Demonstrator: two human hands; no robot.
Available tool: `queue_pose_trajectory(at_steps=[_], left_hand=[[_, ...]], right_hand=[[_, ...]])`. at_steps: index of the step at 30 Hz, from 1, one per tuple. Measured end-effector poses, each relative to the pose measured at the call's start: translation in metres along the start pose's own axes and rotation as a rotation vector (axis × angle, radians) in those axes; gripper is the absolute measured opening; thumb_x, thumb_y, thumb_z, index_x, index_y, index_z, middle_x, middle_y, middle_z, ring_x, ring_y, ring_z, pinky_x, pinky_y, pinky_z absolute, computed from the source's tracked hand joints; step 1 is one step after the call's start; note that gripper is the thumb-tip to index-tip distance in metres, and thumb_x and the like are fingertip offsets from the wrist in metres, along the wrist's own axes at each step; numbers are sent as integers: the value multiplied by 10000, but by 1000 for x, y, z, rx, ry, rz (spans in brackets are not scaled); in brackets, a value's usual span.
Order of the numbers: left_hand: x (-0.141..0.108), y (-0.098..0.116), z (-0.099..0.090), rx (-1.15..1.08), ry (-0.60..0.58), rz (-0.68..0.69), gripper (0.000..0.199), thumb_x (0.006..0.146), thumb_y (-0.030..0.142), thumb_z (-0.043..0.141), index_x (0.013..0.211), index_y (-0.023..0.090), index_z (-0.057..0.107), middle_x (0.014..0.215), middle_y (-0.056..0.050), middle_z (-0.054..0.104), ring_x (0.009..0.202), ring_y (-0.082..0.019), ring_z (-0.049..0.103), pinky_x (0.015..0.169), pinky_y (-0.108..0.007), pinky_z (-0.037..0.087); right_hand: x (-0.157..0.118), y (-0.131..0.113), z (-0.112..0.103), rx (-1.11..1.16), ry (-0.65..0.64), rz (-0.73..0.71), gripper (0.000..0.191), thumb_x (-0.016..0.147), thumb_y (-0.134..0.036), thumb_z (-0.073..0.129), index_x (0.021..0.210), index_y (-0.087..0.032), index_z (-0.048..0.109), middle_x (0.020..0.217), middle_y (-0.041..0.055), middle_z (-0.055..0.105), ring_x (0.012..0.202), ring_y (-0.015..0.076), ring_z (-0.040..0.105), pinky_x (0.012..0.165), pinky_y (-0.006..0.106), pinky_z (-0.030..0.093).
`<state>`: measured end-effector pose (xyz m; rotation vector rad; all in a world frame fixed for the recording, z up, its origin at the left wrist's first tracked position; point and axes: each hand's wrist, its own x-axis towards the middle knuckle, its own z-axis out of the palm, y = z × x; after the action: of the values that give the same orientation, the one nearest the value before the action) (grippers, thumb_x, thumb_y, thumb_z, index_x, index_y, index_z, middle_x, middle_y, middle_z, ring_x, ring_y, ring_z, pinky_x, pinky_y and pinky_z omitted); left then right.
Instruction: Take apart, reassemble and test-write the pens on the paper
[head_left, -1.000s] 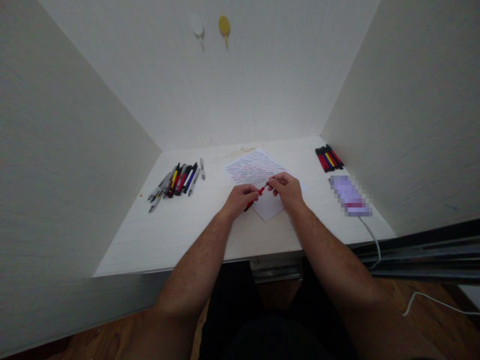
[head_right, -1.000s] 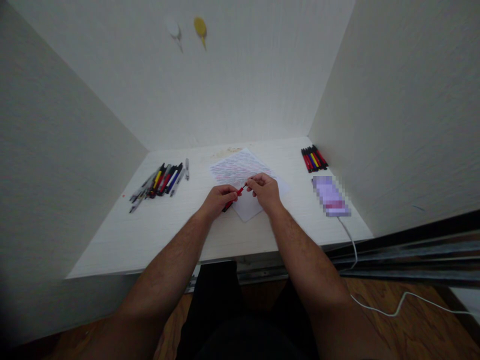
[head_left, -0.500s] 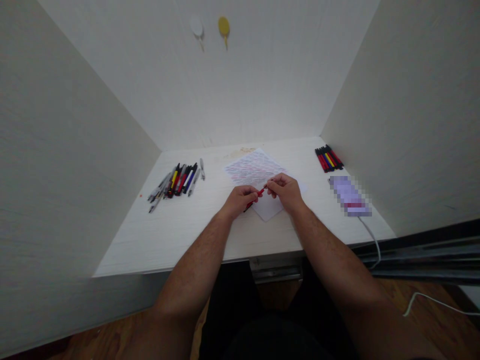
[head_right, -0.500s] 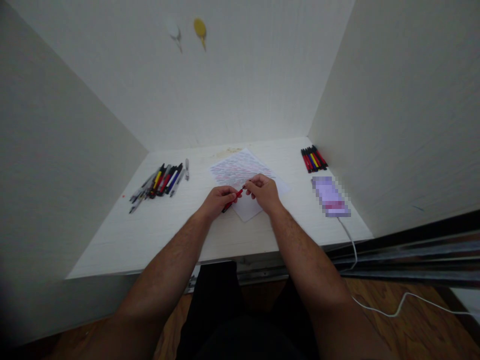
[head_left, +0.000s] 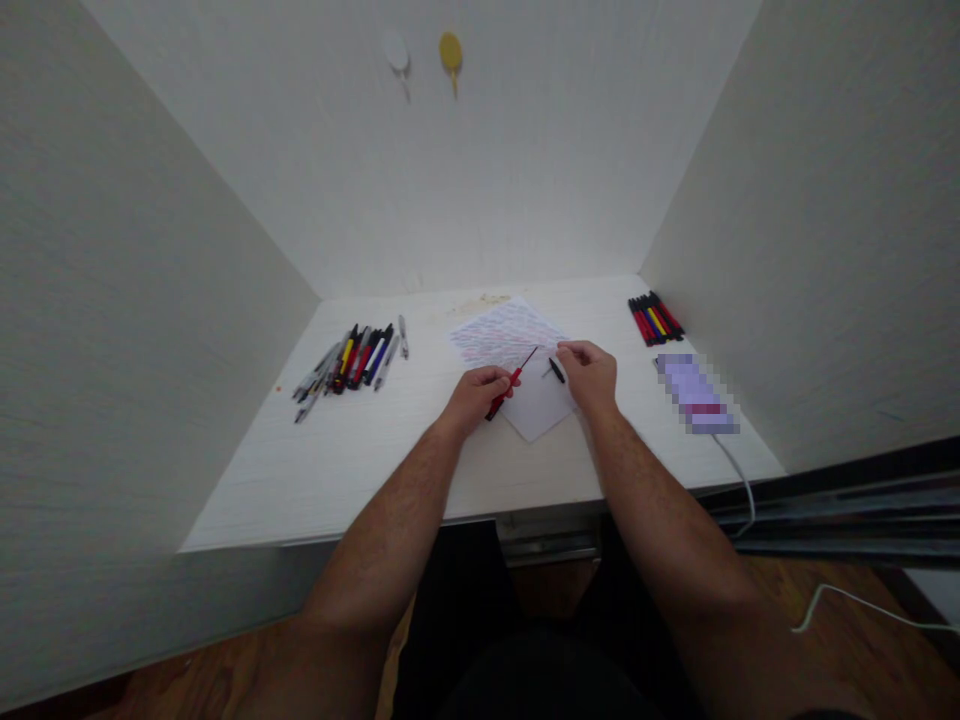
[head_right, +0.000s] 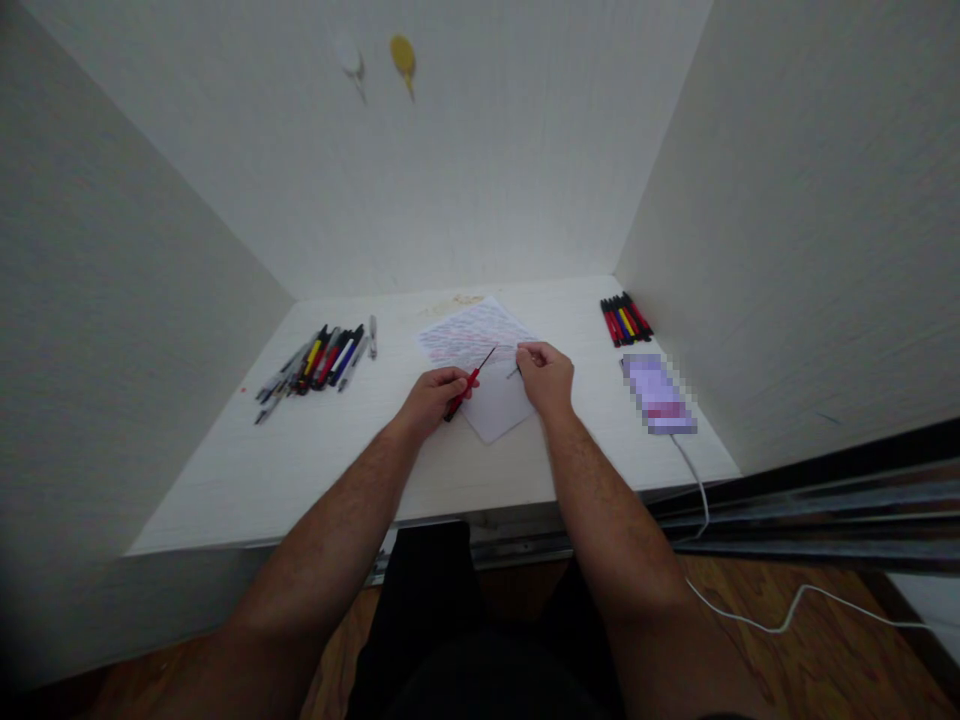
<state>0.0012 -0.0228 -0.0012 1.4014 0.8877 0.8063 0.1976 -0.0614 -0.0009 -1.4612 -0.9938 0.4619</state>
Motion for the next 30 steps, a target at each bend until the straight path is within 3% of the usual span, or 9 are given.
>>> queue_pose_trajectory(at_steps=[2, 5, 8, 15, 21, 27, 30], left_hand=[[1, -2, 0, -34, 15, 4, 227, 732, 360, 662, 792, 151, 724, 643, -7, 619, 594, -110, 501, 590, -254, 336], [1, -2, 1, -80, 28, 5, 216, 728, 356, 672, 765, 148, 715, 637, -8, 620, 594, -108, 502, 598, -256, 339], [1, -1, 1, -97, 33, -7, 216, 719, 357, 677, 761, 147, 712, 634, -10, 619, 593, -112, 503, 597, -258, 345], [1, -2, 0, -81, 34, -10, 220, 715, 359, 676, 780, 154, 722, 663, -14, 632, 598, -111, 509, 598, -255, 355], [1, 2, 2, -94, 45, -11, 213, 700, 355, 673, 748, 151, 710, 629, -13, 617, 582, -112, 506, 581, -253, 358], [2, -1, 1, -91, 27, -15, 214, 712, 352, 675, 777, 153, 721, 655, -13, 627, 580, -104, 505, 573, -244, 355], [2, -1, 0, -94, 27, -12, 216, 711, 353, 675, 780, 154, 721, 664, -13, 628, 581, -103, 509, 576, -242, 360]], right_hand=[[3, 7, -4, -254, 48, -114, 180, 797, -306, 630, 859, -181, 743, 810, 46, 712, 683, 169, 580, 714, 337, 487], [3, 10, -5, -570, -54, -261, 148, 812, -233, 609, 850, -190, 746, 923, 83, 714, 867, 225, 594, 851, 381, 464], [-1, 7, -3, -730, -140, -336, 159, 815, -197, 605, 865, -200, 756, 984, 96, 698, 999, 263, 545, 895, 393, 435], [-9, -3, 0, -865, -210, -364, 164, 820, -233, 630, 898, -242, 774, 1238, 67, 634, 1157, 289, 445, 899, 429, 384], [-11, -10, 3, -973, -311, -381, 164, 866, -264, 595, 875, -207, 748, 1125, 94, 655, 1104, 276, 449, 854, 405, 366], [-19, -15, 13, -1048, -428, -486, 212, 928, -256, 508, 940, -169, 701, 1073, 135, 653, 1063, 280, 474, 857, 420, 349], [-21, -15, 16, -995, -405, -490, 195, 931, -240, 486, 923, -171, 667, 1008, 124, 664, 1027, 275, 501, 855, 414, 358]])
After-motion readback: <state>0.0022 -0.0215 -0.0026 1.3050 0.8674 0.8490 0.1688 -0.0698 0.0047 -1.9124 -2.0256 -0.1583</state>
